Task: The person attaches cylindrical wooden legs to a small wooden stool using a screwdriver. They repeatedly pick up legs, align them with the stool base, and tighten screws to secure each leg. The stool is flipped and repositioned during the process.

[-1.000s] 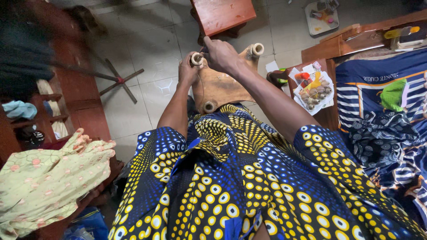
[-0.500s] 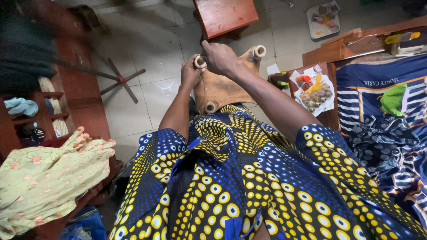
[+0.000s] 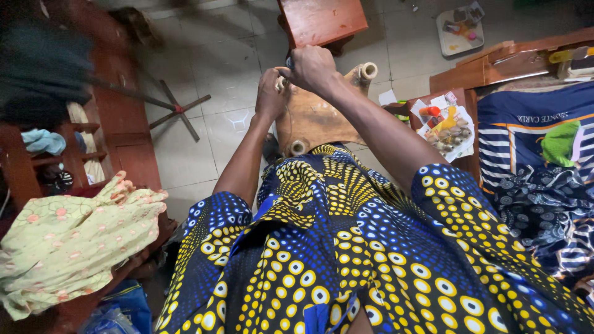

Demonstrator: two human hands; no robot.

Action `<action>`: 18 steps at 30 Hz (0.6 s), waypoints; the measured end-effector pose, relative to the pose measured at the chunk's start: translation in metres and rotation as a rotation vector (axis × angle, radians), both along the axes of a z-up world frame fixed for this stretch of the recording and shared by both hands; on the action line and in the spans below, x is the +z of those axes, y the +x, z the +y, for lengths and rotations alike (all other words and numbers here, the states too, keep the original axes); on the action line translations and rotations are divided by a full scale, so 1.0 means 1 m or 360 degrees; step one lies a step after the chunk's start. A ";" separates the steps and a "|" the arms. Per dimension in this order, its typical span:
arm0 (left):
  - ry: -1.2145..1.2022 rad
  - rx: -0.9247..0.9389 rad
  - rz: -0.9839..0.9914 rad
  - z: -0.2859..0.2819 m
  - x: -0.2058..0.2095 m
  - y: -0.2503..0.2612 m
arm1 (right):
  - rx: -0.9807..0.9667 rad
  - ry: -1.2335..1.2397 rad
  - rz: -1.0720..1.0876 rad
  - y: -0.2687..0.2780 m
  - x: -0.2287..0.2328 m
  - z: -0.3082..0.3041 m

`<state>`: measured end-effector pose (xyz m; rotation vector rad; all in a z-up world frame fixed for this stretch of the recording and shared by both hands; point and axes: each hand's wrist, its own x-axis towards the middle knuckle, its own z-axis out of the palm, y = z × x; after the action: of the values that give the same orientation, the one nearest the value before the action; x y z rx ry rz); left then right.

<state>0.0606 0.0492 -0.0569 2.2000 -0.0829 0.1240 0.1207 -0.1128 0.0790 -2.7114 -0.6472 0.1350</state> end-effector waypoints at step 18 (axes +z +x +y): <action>-0.0039 -0.0062 0.0014 0.003 0.007 0.016 | -0.0061 -0.0233 0.0235 0.002 0.002 0.002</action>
<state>0.0770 0.0518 -0.0495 2.1730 -0.1186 0.0932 0.1227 -0.1108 0.0808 -2.8174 -0.5622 0.3830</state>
